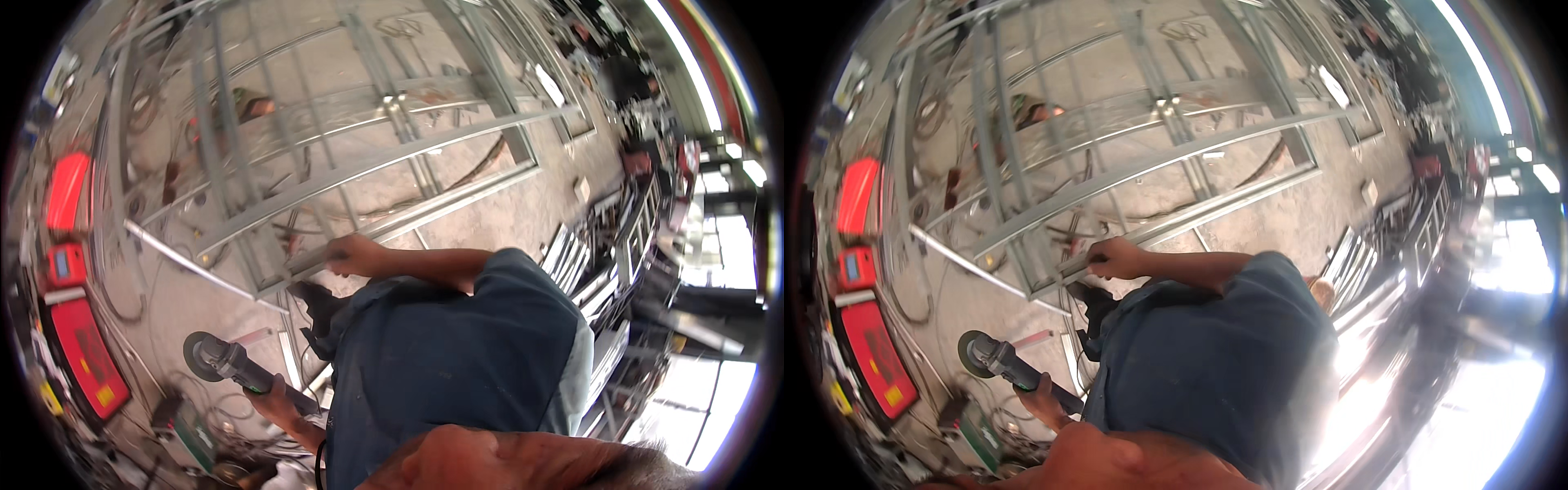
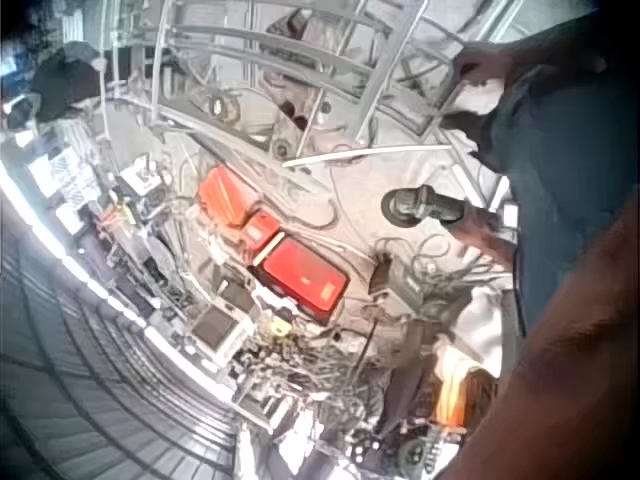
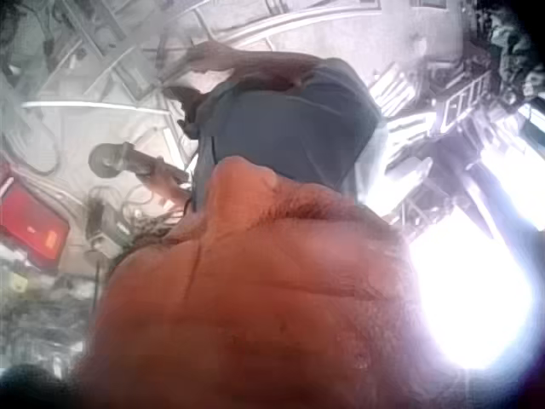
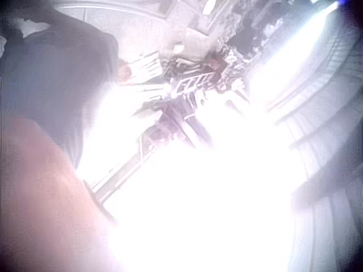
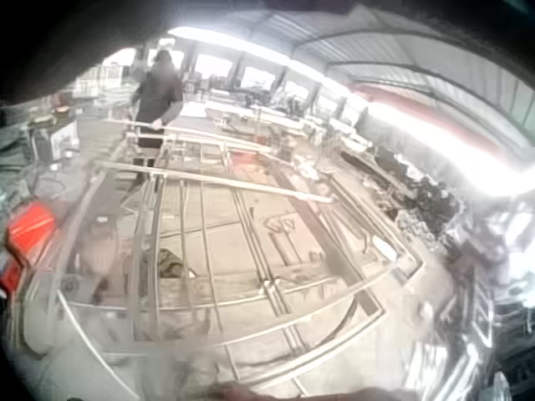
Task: The person uses an angle grinder to cut metal frame pieces in a workshop. They repeatedly position the frame, cut sections, and place the cut pieces on the floor.
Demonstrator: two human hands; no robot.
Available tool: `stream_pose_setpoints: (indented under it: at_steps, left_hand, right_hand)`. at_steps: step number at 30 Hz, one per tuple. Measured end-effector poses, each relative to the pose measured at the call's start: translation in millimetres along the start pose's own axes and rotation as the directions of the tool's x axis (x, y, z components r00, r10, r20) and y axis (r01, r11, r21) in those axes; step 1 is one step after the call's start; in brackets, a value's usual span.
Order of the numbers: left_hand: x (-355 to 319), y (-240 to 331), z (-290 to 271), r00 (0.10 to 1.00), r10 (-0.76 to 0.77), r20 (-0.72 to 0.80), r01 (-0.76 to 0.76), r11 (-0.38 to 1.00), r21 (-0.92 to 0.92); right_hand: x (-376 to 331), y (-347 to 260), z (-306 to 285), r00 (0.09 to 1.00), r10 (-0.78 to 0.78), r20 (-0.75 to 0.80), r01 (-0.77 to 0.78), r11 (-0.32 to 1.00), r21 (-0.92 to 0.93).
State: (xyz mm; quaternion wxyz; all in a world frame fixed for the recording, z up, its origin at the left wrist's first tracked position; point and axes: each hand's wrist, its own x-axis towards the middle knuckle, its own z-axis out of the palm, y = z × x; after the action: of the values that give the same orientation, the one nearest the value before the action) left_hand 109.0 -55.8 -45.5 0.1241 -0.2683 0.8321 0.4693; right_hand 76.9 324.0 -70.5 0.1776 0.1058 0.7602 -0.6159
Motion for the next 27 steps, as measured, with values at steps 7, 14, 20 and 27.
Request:
stream_pose_setpoints:
  at_steps: [7, 14, 20, 27]
  left_hand:
    - [-64, 67, 124, 0.913, 0.313, 0.264, -0.33, 0.944, 0.022]
    - [-138, 105, 265, 0.681, 0.482, 0.551, -0.462, 0.867, -0.187]
    - [-209, 155, 364, 0.536, 0.454, 0.712, -0.567, 0.818, -0.094]
    - [-263, 184, 467, 0.422, 0.448, 0.788, -0.588, 0.797, -0.138]
  right_hand:
    - [-169, 115, -128, 0.85, 0.028, -0.525, -0.087, 0.992, -0.089]
    - [-327, 208, -230, 0.579, 0.047, -0.814, -0.251, 0.96, -0.123]
    - [-417, 235, -325, 0.394, 0.093, -0.915, -0.424, 0.901, -0.091]
    - [-446, 250, -457, 0.428, -0.044, -0.903, -0.594, 0.739, -0.318]
